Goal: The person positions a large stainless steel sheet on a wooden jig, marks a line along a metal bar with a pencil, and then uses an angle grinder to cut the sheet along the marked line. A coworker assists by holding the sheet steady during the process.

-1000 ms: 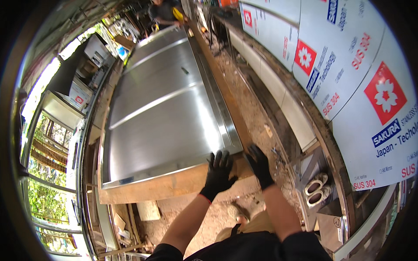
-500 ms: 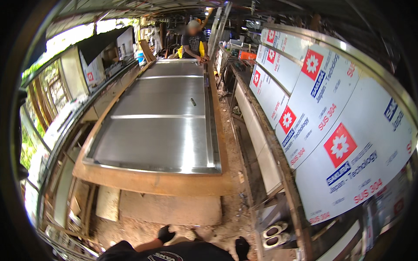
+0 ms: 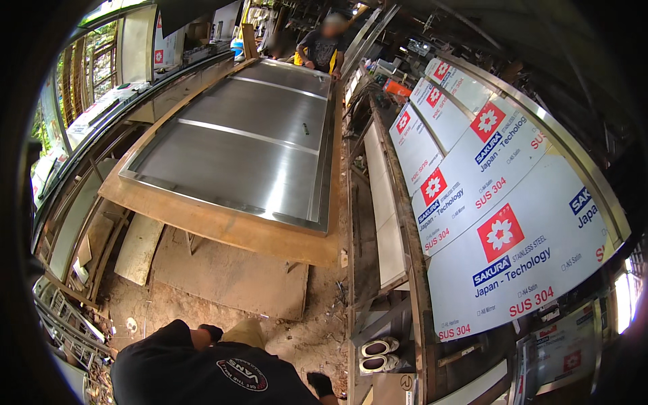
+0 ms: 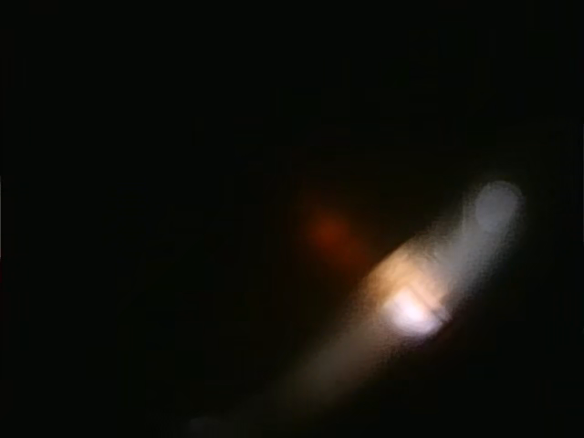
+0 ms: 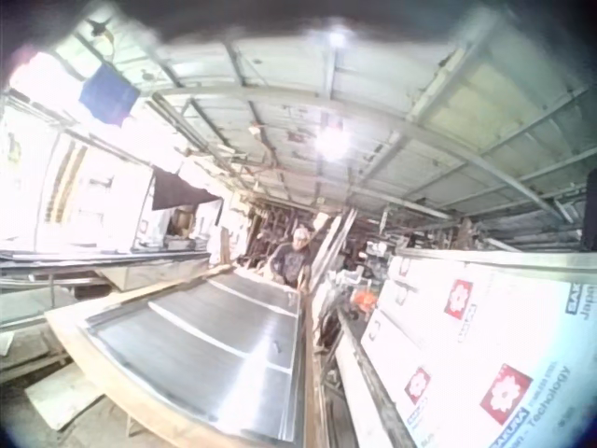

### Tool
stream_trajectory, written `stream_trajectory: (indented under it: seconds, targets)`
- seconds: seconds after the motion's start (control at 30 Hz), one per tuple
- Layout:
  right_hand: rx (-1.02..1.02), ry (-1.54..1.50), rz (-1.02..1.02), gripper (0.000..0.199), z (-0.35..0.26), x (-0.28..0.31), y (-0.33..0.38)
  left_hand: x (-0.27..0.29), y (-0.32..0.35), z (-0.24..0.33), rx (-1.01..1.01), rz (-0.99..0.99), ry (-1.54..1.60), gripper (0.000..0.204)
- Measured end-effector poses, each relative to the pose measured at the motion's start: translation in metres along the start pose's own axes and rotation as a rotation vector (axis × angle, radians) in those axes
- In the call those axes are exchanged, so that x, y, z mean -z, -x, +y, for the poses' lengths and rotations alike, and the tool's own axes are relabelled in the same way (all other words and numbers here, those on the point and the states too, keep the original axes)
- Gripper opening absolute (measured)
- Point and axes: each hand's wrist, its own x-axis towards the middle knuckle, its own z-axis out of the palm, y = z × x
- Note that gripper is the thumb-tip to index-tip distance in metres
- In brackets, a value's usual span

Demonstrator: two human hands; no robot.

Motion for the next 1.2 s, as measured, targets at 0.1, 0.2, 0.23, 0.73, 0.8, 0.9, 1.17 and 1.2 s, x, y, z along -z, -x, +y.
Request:
stream_trajectory:
  seconds: [0.1, 0.2, 0.23, 0.73, 0.8, 0.9, 1.17, 1.2]
  targets:
    - [-0.170, -0.509, -0.135, 0.039, -0.062, 0.025, -0.022, 0.012, 0.022, -0.033, 0.099, -0.087, -0.008, 0.046]
    - [-0.238, -0.560, -0.165, 0.041, -0.076, 0.070, -0.046, 0.009, 0.007, -0.079, 0.065, -0.158, -0.091, 0.049]
    - [-0.298, -0.554, -0.164, 0.042, -0.073, 0.083, -0.042, 0.019, -0.004, -0.080, 0.023, -0.205, -0.089, 0.045]
    - [0.213, -0.115, 0.348, 0.034, -0.291, 0.207, -0.231, 0.021, 0.068, -0.280, -0.371, 0.538, 0.118, 0.043]
    - [-0.027, -0.370, 0.233, 0.042, -0.366, 0.268, -0.278, -0.003, 0.089, -0.341, -0.175, 0.560, 0.189, 0.047]
    - [-0.064, -0.580, 0.279, 0.043, -0.426, 0.322, -0.307, -0.016, 0.126, -0.411, 0.291, 0.206, 0.558, 0.054]
    - [-0.304, -0.142, -0.244, 0.075, -0.356, 0.137, -0.246, 0.007, 0.146, -0.466, 0.252, 0.414, 1.144, 0.039]
    - [-0.389, -0.260, -0.416, 0.081, -0.396, 0.144, -0.264, 0.003, 0.170, -0.483, 0.321, 0.396, 1.422, 0.023]
